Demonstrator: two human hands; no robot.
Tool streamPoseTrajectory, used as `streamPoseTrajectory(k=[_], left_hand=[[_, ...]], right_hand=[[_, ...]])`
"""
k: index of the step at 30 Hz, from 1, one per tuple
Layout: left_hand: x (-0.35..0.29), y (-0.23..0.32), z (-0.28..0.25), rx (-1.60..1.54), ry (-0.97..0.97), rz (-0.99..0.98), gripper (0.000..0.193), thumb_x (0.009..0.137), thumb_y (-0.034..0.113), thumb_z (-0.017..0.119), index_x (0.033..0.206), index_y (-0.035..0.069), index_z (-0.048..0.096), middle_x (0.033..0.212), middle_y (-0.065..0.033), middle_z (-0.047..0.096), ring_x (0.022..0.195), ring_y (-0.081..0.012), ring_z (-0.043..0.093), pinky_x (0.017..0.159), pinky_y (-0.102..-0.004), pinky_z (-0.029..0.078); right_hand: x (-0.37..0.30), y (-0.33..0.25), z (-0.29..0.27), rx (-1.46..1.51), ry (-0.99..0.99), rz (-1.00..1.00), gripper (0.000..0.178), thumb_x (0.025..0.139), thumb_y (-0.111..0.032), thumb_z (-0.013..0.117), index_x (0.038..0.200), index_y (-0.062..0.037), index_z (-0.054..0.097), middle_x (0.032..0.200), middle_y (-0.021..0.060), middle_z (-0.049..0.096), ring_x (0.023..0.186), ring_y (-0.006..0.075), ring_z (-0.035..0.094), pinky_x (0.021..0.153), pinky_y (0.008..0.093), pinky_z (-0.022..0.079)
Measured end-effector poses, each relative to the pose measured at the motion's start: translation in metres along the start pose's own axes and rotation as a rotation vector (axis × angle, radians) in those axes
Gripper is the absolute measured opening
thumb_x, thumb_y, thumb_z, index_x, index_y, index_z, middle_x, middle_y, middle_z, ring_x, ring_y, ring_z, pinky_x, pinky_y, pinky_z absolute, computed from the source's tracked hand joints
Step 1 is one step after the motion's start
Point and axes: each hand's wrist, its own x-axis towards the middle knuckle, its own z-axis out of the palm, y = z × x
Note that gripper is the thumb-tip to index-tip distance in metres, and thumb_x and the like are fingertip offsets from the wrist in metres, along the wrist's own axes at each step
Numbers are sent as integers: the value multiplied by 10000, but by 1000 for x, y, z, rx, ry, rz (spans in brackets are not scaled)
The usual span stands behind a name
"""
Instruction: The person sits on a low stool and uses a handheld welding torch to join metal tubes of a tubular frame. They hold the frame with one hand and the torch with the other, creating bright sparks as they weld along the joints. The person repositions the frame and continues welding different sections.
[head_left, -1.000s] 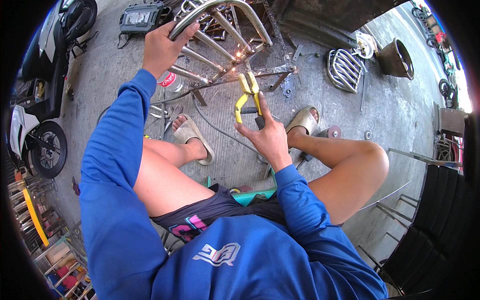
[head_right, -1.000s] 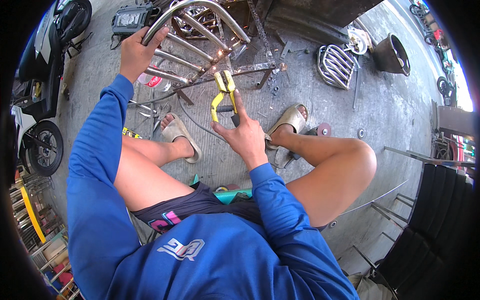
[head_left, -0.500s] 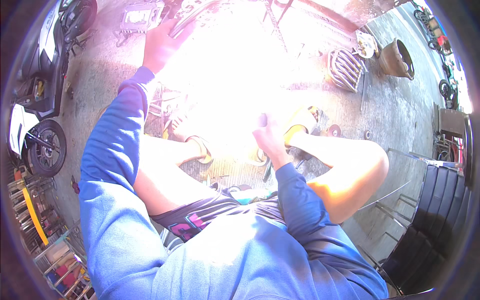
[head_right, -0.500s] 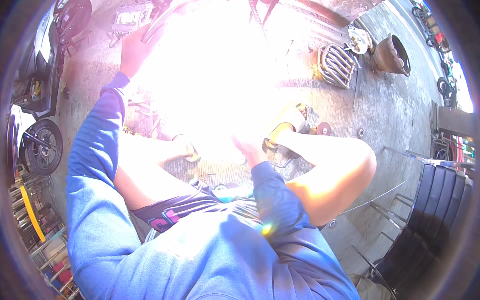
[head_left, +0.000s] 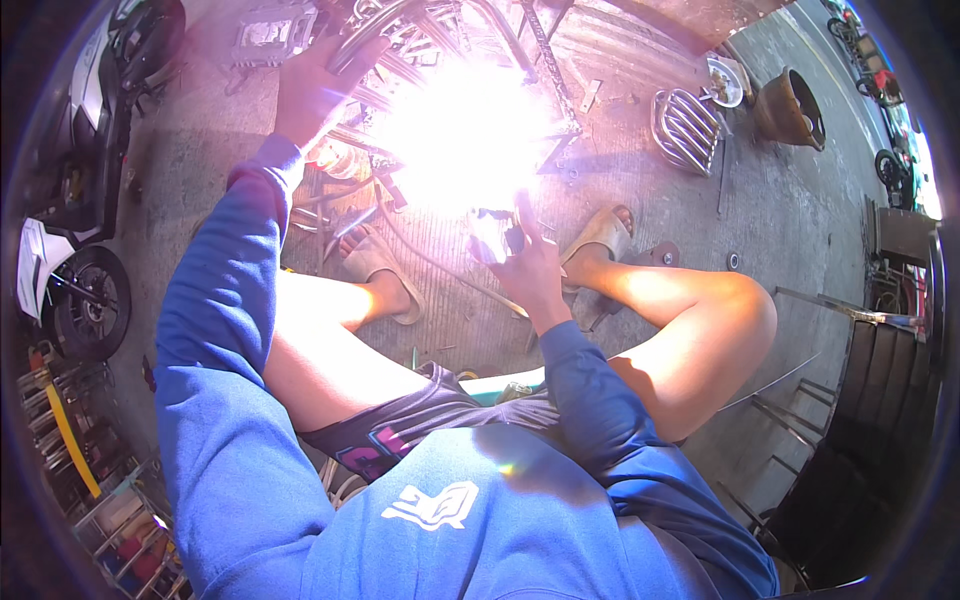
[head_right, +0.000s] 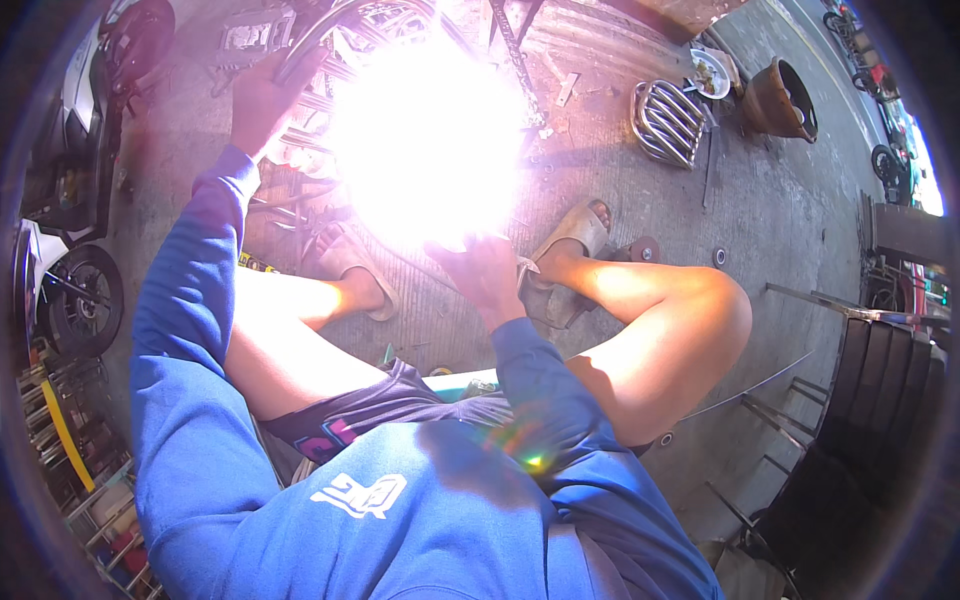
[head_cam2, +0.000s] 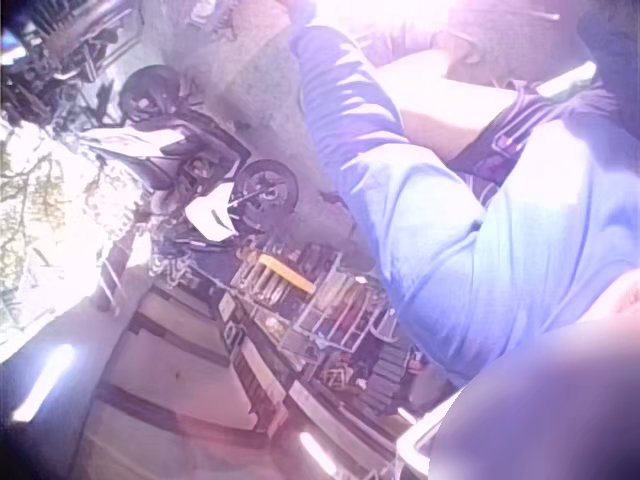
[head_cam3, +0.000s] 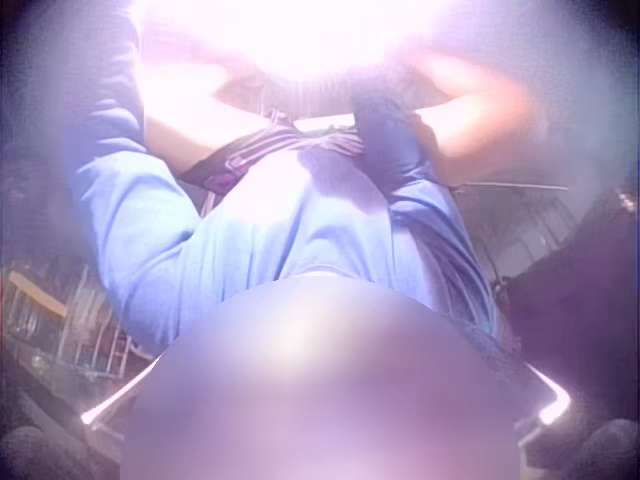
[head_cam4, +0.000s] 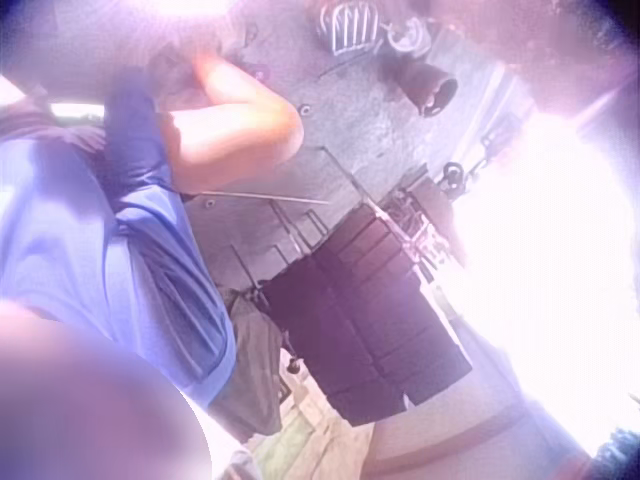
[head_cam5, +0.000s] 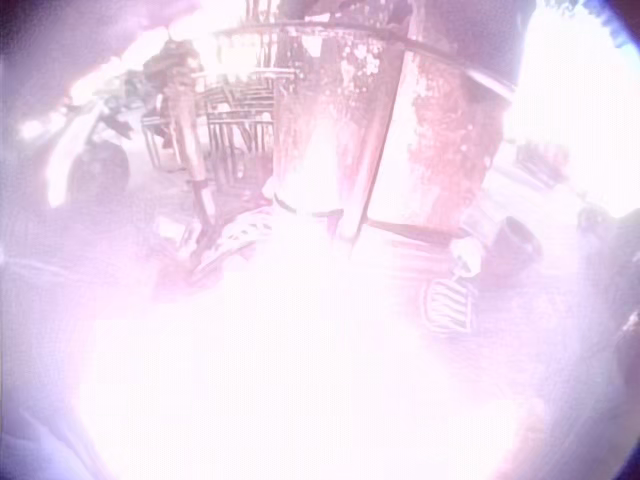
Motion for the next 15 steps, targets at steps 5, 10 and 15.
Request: streamPoseTrajectory(k=[5, 10, 15], left_hand=[[-3, 1, -1, 16, 45, 153, 550, 924, 574, 772, 870, 27, 760, 587, -40, 580, 544, -103, 550, 533, -331, 463], [-1, -3, 2, -12, 59, 115, 545, 933, 550, 768, 866, 10, 736, 608, -64, 602, 546, -156, 540, 555, -343, 474], [0, -6, 3, -7, 82, 125, 504, 928, 572, 765, 1134, 114, 815, 632, 47, 605, 579, -45, 504, 552, -273, 416]], right_hand=[[2, -5, -4, 128, -34, 144, 1128, 806, -475, 883, 1686, -224, 223, 958, 176, 766, 845, 363, 768, 770, 445, 602], [2, -6, -6, 157, -65, 158, 1087, 822, -493, 870, 1671, -203, 256, 1007, 170, 764, 877, 377, 762, 774, 451, 598], [4, -6, -6, 103, -15, 53, 945, 870, -449, 844, 1612, -162, 333, 1048, 151, 771, 867, 391, 756, 741, 466, 593]])
